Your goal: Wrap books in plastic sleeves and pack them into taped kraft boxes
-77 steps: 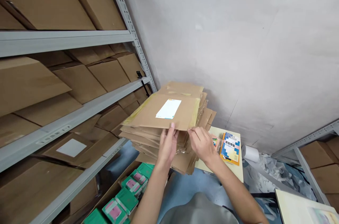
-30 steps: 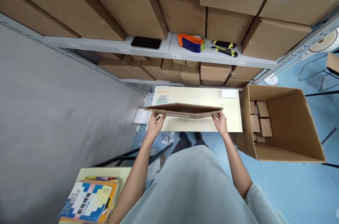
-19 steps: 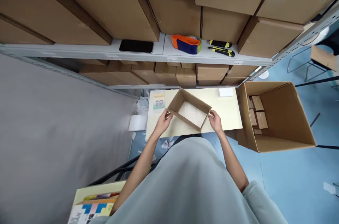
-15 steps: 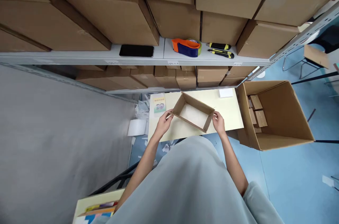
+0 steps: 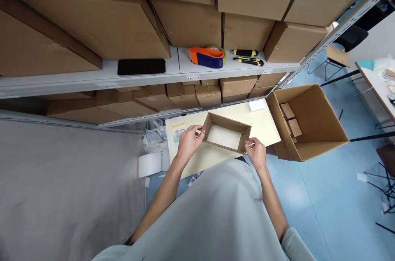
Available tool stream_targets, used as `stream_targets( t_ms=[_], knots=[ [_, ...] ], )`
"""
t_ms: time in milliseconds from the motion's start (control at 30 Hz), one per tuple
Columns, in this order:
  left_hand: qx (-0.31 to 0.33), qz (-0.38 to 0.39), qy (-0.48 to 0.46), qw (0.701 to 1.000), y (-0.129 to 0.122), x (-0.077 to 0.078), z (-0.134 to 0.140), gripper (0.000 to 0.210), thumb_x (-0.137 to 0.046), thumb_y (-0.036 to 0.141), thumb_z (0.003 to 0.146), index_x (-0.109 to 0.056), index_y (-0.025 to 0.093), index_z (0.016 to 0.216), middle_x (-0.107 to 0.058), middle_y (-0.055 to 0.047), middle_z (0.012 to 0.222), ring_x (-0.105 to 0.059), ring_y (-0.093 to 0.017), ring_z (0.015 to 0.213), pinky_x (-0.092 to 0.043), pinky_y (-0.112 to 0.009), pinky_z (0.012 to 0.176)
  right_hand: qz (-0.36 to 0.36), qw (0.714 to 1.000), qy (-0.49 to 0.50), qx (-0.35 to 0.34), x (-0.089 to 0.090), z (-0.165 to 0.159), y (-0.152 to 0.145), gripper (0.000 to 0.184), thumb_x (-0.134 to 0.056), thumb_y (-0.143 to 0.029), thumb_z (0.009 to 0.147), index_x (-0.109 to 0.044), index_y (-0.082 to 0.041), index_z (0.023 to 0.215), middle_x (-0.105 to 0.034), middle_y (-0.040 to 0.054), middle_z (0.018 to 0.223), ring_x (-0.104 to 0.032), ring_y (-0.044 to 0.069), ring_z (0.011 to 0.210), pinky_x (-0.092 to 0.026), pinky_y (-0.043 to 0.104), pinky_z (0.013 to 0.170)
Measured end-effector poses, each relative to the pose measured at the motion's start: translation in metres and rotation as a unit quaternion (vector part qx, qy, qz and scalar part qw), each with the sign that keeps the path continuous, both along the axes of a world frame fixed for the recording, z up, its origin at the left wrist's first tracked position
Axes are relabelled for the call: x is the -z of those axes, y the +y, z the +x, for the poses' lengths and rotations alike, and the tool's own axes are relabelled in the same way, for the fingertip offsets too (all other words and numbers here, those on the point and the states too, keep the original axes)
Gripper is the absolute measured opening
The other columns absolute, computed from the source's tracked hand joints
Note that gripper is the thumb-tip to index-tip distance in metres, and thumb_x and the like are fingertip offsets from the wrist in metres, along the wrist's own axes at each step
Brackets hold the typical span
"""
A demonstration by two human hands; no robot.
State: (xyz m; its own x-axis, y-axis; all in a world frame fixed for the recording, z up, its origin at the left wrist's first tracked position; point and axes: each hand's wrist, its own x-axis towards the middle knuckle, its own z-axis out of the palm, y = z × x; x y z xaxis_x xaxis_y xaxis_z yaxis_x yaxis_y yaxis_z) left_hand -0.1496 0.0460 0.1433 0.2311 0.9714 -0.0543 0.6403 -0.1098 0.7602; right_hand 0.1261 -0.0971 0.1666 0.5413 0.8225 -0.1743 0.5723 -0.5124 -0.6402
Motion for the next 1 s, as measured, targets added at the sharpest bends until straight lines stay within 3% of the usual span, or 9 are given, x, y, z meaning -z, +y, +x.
stream_targets(
  t_ms=[267, 533, 800, 900, 1000],
  knots=[
    [-0.050, 0.016, -0.003, 0.999, -0.019, -0.020, -0.003, 0.017, -0.061, 0.029, 0.095, -0.076, 0.023, 0.101, -0.077, -0.006, 0.105, -0.073, -0.021, 0.074, -0.052, -0.032, 0.075, 0.035, 0.994, -0.079, -0.069, -0.024, 0.020, 0.045, 0.026, -0.054, -0.045, 0.092, -0.068, -0.023, 0.094, -0.078, 0.0079, 0.084, -0.072, 0.024, 0.069, -0.054, 0.035, 0.069],
    [-0.143, 0.004, -0.013, 0.990, -0.049, -0.031, 0.042, 0.018, -0.061, 0.030, 0.098, -0.073, 0.023, 0.108, -0.074, -0.006, 0.107, -0.072, -0.019, 0.075, -0.053, -0.031, 0.075, 0.031, 0.978, -0.115, -0.173, -0.038, 0.066, 0.088, 0.026, -0.052, -0.041, 0.097, -0.068, -0.021, 0.101, -0.077, 0.0090, 0.089, -0.069, 0.023, 0.066, -0.051, 0.034, 0.069],
    [-0.212, -0.021, 0.049, 0.976, -0.059, -0.016, 0.081, 0.023, -0.058, 0.031, 0.101, -0.073, 0.021, 0.116, -0.074, -0.009, 0.115, -0.070, -0.018, 0.068, -0.053, -0.033, 0.075, 0.005, 0.952, -0.083, -0.295, -0.007, 0.096, 0.100, 0.024, -0.051, -0.039, 0.102, -0.067, -0.021, 0.104, -0.074, 0.0059, 0.097, -0.070, 0.019, 0.067, -0.048, 0.031, 0.064],
    [-0.190, -0.020, 0.066, 0.979, -0.062, -0.015, 0.088, 0.030, -0.058, 0.031, 0.102, -0.071, 0.021, 0.127, -0.074, -0.010, 0.121, -0.073, -0.020, 0.076, -0.056, -0.034, 0.079, 0.009, 0.946, -0.050, -0.319, 0.005, 0.094, 0.096, 0.030, -0.052, -0.044, 0.106, -0.068, -0.021, 0.114, -0.073, 0.0060, 0.103, -0.071, 0.018, 0.067, -0.051, 0.031, 0.064],
    [-0.131, -0.004, 0.059, 0.990, -0.066, -0.015, 0.093, 0.031, -0.055, 0.028, 0.104, -0.071, 0.024, 0.131, -0.073, -0.010, 0.125, -0.075, -0.025, 0.102, -0.058, -0.037, 0.095, -0.011, 0.936, -0.032, -0.351, 0.011, 0.090, 0.091, 0.035, -0.053, -0.048, 0.107, -0.068, -0.020, 0.124, -0.072, 0.0093, 0.114, -0.073, 0.020, 0.072, -0.057, 0.034, 0.066]
  ],
)
